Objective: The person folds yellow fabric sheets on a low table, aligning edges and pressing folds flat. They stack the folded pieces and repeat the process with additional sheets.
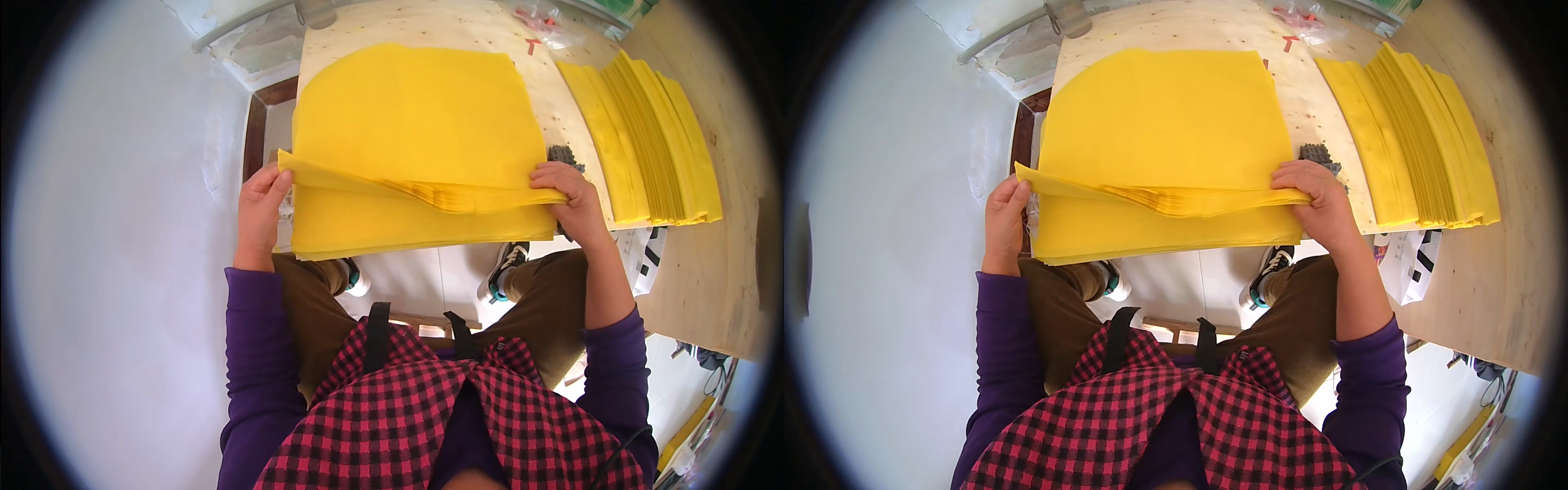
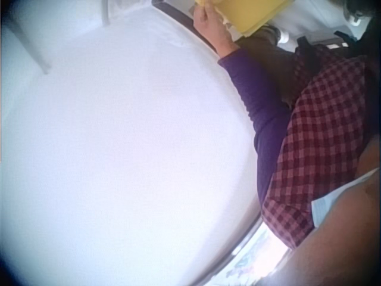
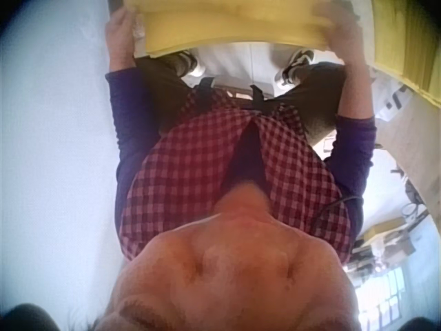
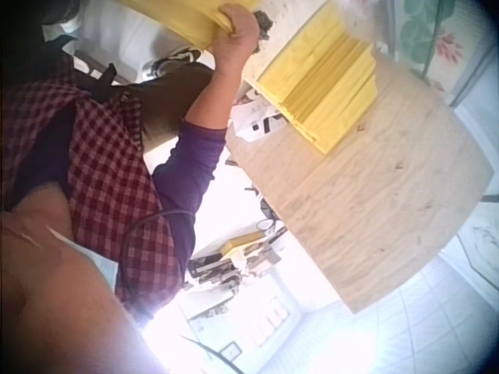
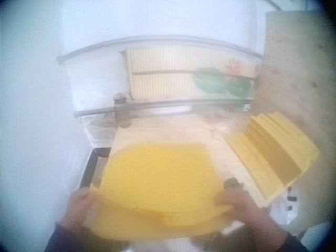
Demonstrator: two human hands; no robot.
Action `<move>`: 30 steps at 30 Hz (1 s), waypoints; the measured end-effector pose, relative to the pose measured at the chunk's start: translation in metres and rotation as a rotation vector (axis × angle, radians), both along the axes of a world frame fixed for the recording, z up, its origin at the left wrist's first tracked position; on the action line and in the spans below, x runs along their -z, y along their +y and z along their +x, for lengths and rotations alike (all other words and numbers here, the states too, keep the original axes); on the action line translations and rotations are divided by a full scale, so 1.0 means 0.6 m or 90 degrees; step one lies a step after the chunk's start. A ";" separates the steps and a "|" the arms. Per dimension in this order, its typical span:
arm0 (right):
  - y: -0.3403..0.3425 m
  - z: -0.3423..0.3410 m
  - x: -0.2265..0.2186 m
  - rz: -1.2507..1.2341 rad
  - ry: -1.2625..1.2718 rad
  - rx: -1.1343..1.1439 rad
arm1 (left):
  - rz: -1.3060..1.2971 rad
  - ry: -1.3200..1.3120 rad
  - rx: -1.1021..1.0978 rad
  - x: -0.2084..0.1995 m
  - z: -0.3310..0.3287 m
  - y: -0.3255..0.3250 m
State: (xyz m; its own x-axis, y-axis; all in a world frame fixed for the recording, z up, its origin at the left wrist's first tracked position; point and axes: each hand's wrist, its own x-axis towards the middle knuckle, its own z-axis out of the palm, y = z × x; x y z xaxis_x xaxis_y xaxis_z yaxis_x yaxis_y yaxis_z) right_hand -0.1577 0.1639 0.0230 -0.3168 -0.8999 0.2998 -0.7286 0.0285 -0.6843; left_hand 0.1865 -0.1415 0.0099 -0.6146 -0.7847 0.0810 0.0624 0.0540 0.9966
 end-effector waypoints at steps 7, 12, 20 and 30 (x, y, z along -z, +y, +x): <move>-0.006 -0.010 -0.001 0.020 -0.120 0.064 | -0.006 0.036 -0.003 0.008 -0.001 0.000; -0.026 -0.028 -0.007 0.063 -0.152 0.110 | 0.023 0.035 -0.019 0.024 -0.011 -0.011; -0.066 -0.048 0.006 0.004 -0.390 0.180 | 0.127 0.038 -0.042 0.028 -0.020 -0.005; -0.098 -0.048 0.050 -0.020 -0.248 0.308 | 0.166 0.042 -0.077 0.039 -0.041 -0.009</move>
